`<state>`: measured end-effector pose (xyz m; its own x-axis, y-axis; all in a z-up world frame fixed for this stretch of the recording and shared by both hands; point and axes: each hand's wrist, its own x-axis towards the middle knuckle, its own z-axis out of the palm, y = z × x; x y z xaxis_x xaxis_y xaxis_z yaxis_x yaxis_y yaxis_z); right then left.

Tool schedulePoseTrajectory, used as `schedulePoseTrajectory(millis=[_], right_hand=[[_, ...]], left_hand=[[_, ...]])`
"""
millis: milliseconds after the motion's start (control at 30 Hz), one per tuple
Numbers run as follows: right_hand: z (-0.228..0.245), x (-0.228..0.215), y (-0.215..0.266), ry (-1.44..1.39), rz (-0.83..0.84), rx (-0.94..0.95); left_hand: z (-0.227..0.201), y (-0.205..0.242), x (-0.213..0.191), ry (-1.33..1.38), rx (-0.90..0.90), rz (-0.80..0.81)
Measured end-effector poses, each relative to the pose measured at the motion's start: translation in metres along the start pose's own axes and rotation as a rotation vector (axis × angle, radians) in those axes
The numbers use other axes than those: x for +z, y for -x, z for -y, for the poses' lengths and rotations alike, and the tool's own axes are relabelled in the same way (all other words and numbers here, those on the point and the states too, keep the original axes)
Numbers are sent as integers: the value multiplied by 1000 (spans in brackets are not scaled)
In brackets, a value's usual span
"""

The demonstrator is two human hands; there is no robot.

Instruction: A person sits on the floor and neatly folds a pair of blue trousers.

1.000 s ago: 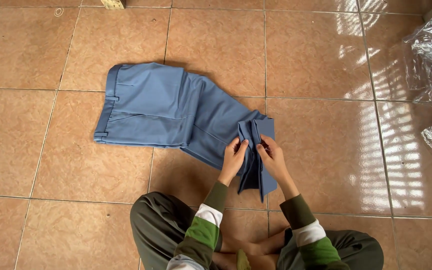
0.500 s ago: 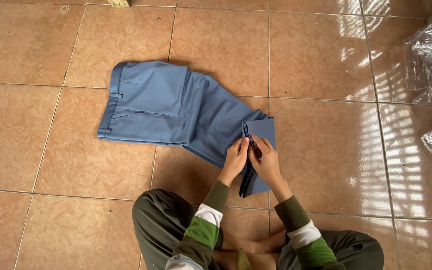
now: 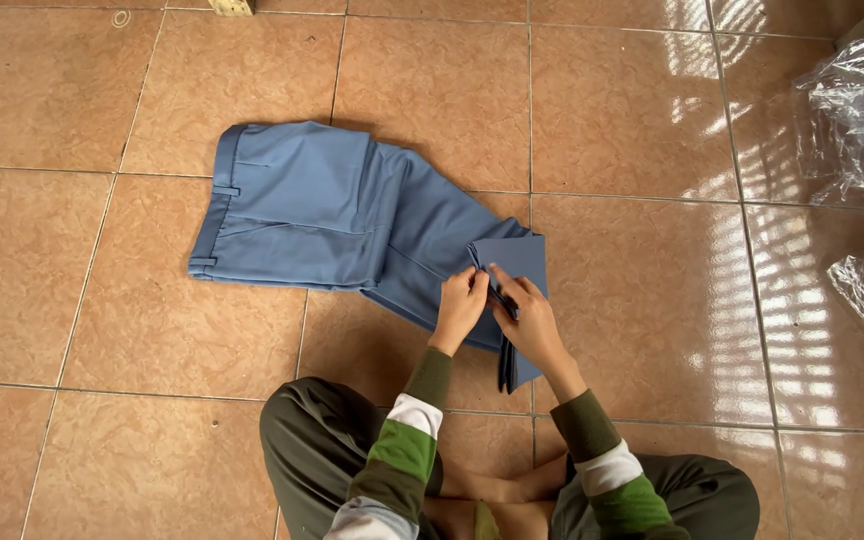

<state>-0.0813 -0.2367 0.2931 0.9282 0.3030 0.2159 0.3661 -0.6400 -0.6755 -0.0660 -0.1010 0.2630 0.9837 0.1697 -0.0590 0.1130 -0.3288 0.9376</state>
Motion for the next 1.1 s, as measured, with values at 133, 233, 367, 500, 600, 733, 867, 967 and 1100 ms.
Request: schedulePoseTrajectory(millis=[133,233,367,500,600,733,867,967,1100], right_hand=[[-1,9,9,27,-107,165],[-13,18,13,-28,-108,193],[-27,18,9,-436,-207,304],[-46,22,9,-752,-231,496],[-47,16,12,-815,-163,503],[-32,6,8,-761,-116,423],[-11,-1,7,-317,-111,266],[-14,3,5,-198,-134,201],[-10,6,3,-169,-127,128]], left_hand=[[-3,-9,1,52,-12,-152],[-43,-1,-20,60,54,4],[4,-18,-2,140,-64,124],[14,-18,12,269,-178,127],[20,-15,21,184,-237,102],[-4,-8,18,127,-182,143],[-20,0,14,62,-12,239],[-13,2,21,-90,153,294],[31,-11,43,-502,534,255]])
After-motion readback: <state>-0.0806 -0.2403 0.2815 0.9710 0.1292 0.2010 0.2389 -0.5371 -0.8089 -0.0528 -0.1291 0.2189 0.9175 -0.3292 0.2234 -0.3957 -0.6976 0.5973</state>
